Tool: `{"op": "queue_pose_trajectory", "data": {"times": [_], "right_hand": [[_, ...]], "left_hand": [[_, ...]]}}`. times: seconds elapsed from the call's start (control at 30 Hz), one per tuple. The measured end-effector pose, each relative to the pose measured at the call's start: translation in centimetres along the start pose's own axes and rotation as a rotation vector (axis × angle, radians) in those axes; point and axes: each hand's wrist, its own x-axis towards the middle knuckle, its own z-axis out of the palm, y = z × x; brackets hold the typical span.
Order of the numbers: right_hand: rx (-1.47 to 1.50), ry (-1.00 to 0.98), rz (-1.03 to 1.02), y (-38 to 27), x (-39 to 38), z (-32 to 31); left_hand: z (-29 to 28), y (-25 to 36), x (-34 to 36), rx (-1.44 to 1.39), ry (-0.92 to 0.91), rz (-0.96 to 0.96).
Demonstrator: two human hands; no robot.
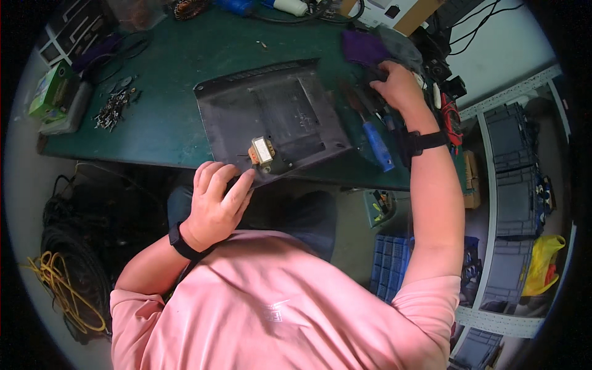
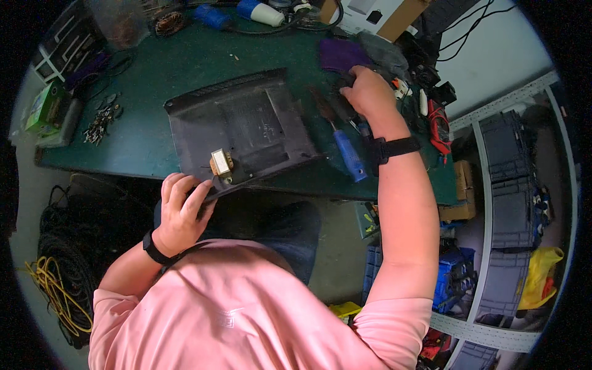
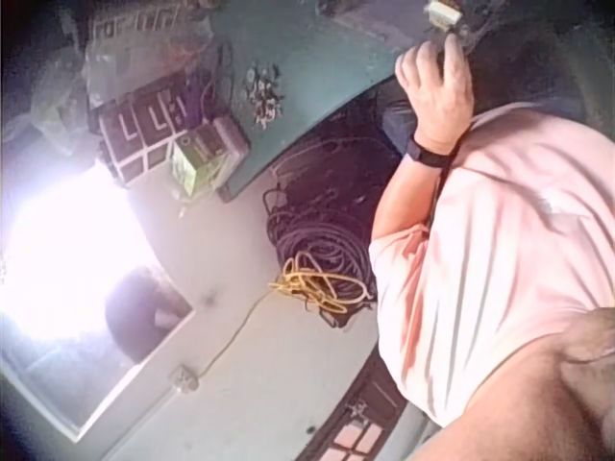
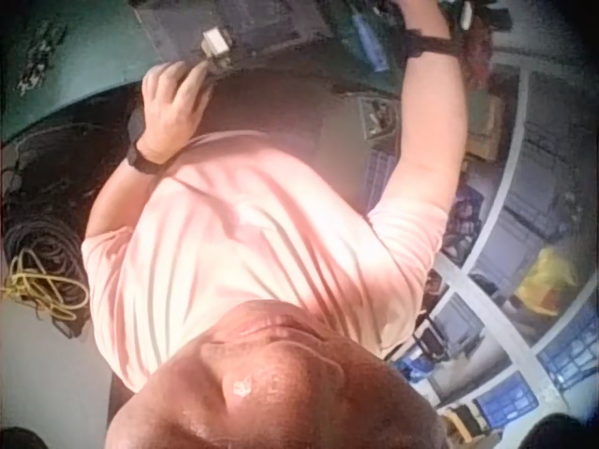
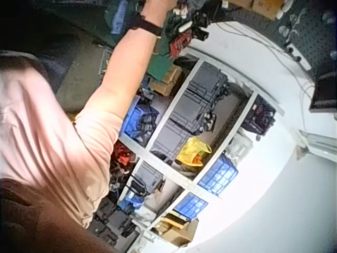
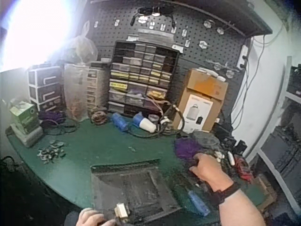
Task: The person disassembles a black electronic device using a screwdriver and a wrench. They remove screws from the casing, detach a cooling fan, and inspect the internal components. The person then reassembles the device by reattaching the casing and tightening the screws.
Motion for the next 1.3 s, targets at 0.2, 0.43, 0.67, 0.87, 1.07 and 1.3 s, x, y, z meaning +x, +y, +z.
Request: {"op": "queue_pose_trajectory", "data": {"times": [0.2,0.43,0.67,0.87,1.07,1.3], "right_hand": [[0.159,0.298,-0.174,-0.4,-3.2,-3.9],[0.437,0.181,-0.078,-1.9,-8.9,-5.7],[0.345,-0.039,-0.497,-5.6,-13.5,-2.0],[0.542,0.034,-0.559,-5.3,-13.0,1.4],[0.797,0.021,-0.542,-6.3,-11.5,0.3],[0.745,-0.259,-0.382,-10.0,-4.8,-7.7]], "left_hand": [[0.1,-0.3,0.1,-0.009,0.009,0.018],[0.3,-1.1,-0.7,-0.031,0.037,0.009],[-0.5,-1.8,-1.0,-0.033,-0.049,-0.038],[-1.0,-1.9,-0.1,-0.044,-0.061,-0.012],[-1.1,-2.1,0.1,-0.04,0.032,-0.034],[-4.0,-4.1,5.8,-0.163,0.213,-0.248]]}}
